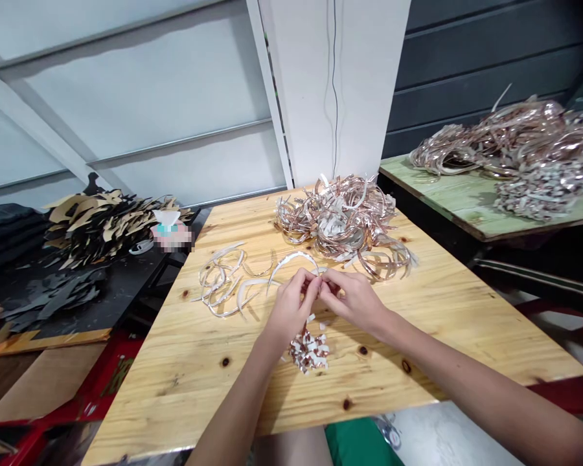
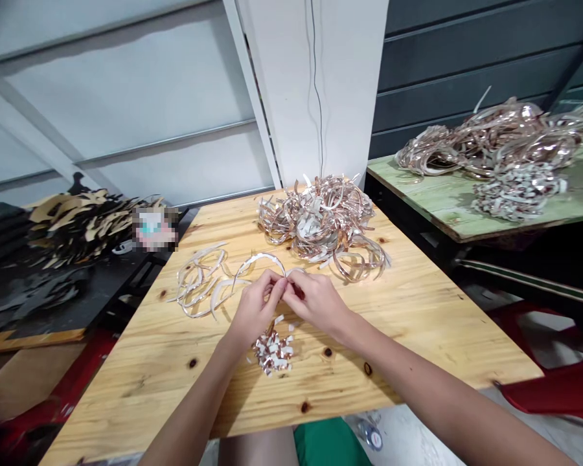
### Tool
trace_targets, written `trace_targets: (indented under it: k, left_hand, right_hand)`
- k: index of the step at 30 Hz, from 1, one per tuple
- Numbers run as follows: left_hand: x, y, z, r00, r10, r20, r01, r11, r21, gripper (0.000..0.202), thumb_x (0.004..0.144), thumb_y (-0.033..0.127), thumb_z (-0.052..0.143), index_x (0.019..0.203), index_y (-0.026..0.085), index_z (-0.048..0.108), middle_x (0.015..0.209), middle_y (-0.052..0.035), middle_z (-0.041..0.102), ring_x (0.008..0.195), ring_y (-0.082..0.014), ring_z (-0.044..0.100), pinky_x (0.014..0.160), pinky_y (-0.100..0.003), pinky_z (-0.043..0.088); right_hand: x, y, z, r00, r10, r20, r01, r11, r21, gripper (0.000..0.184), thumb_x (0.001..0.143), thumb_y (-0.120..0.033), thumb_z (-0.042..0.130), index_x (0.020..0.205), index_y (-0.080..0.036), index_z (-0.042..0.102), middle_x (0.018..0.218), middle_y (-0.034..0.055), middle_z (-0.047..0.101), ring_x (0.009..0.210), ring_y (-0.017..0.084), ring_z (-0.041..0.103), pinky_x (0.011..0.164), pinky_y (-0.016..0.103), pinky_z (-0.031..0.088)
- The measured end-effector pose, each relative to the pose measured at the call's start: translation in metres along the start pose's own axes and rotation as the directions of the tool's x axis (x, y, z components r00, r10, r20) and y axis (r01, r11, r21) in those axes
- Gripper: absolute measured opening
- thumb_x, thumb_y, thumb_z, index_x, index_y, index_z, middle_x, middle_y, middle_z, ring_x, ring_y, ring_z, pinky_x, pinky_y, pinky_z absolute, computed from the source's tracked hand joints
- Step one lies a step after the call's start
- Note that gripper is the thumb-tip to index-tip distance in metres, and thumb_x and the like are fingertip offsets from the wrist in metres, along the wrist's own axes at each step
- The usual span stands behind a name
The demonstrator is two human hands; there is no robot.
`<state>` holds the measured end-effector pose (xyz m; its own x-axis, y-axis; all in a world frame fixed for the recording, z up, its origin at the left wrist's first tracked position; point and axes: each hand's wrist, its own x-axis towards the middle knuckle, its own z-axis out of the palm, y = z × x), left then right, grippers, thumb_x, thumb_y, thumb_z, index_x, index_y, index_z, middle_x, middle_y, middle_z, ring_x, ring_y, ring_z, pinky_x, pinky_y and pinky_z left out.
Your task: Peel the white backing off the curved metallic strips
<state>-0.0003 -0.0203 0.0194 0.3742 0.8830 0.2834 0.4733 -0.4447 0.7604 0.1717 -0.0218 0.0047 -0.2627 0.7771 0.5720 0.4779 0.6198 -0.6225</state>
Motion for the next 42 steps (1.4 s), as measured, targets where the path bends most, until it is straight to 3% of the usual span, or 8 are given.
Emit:
trace_targets:
  k: [8,13,20,25,30,35,38,42]
  left_hand:
    - [-0.001,0.002,0.004,1.0,0.002,0.0,-0.002,0.991,0.132,0.026,0.108,0.033,0.033,0.089,0.023,0.047,0.079,0.0002,0.056,0.072,-0.0165,0.054,0.071,-0.028,0.039]
    - [-0.001,-0.003,0.001,0.999,0.032,-0.029,-0.026,0.983,0.181,0.026,0.108,0.032,0.032,0.088,0.022,0.046,0.077,0.001,0.053,0.07,-0.0158,0.052,0.07,-0.028,0.037]
    - [0.0,-0.005,-0.001,0.994,0.005,-0.107,0.011,0.989,0.148,0.029,0.107,0.035,0.039,0.085,0.022,0.052,0.07,0.0025,0.057,0.064,-0.014,0.055,0.068,-0.026,0.038]
    - [0.0,-0.003,0.002,0.987,-0.031,-0.155,0.039,0.998,0.055,0.028,0.107,0.034,0.039,0.089,0.021,0.056,0.075,0.0011,0.064,0.067,-0.014,0.06,0.071,-0.026,0.043]
    - [0.0,0.0,0.0,0.976,-0.033,-0.214,0.024,0.999,-0.046,0.021,0.107,0.034,0.04,0.104,0.021,0.056,0.082,-0.001,0.067,0.075,-0.0153,0.065,0.075,-0.028,0.047]
    - [-0.001,-0.001,0.0,0.966,-0.016,-0.257,0.003,0.999,-0.048,0.019,0.107,0.034,0.039,0.107,0.021,0.053,0.083,-0.0011,0.065,0.075,-0.0153,0.064,0.074,-0.028,0.047]
    - [-0.003,-0.002,0.002,0.964,-0.02,-0.264,0.01,0.999,-0.038,0.018,0.107,0.034,0.039,0.108,0.022,0.051,0.084,-0.001,0.064,0.074,-0.0154,0.063,0.072,-0.027,0.046]
    - [-0.004,-0.002,0.004,0.965,-0.04,-0.26,0.034,0.999,-0.026,0.019,0.107,0.037,0.039,0.107,0.022,0.051,0.085,-0.0018,0.064,0.072,-0.0161,0.061,0.071,-0.028,0.045]
  right_hand:
    - [-0.001,-0.002,0.002,0.998,0.05,-0.028,-0.051,0.998,-0.037,0.019,0.091,-0.02,0.054,0.073,-0.021,0.048,0.062,-0.0032,0.052,0.054,0.012,0.046,0.059,0.025,0.035]
    - [0.002,-0.002,0.0,0.994,0.101,0.034,-0.103,0.993,0.054,0.016,0.089,-0.017,0.054,0.074,-0.021,0.051,0.064,-0.0036,0.053,0.057,0.012,0.048,0.06,0.025,0.035]
    - [0.004,-0.001,-0.002,0.988,0.151,0.028,-0.153,0.982,0.109,0.014,0.096,-0.022,0.052,0.084,-0.021,0.059,0.068,-0.0018,0.061,0.059,0.014,0.054,0.059,0.025,0.039]
    - [0.004,-0.005,-0.003,0.982,0.191,-0.008,-0.184,0.957,0.225,0.012,0.092,-0.019,0.056,0.104,-0.021,0.059,0.077,0.0,0.066,0.065,0.016,0.062,0.058,0.025,0.046]
    - [0.004,-0.007,-0.008,0.994,0.0,-0.112,0.024,0.978,0.207,0.017,0.079,-0.005,0.055,0.085,-0.021,0.057,0.085,0.0029,0.062,0.076,0.017,0.059,0.064,0.027,0.047]
    - [0.0,-0.01,-0.005,0.982,-0.186,-0.013,0.182,0.938,0.295,0.019,0.075,-0.002,0.052,0.077,-0.021,0.056,0.088,0.0046,0.06,0.076,0.018,0.055,0.066,0.03,0.045]
    - [-0.002,-0.013,-0.001,0.974,-0.226,0.017,0.208,0.922,0.327,0.018,0.08,-0.003,0.052,0.073,-0.02,0.055,0.087,0.0048,0.058,0.077,0.018,0.054,0.069,0.031,0.045]
    - [-0.003,-0.018,0.001,0.987,-0.154,0.049,0.127,0.927,0.352,0.02,0.076,-0.001,0.056,0.081,-0.02,0.059,0.092,0.0046,0.059,0.078,0.017,0.055,0.068,0.03,0.045]
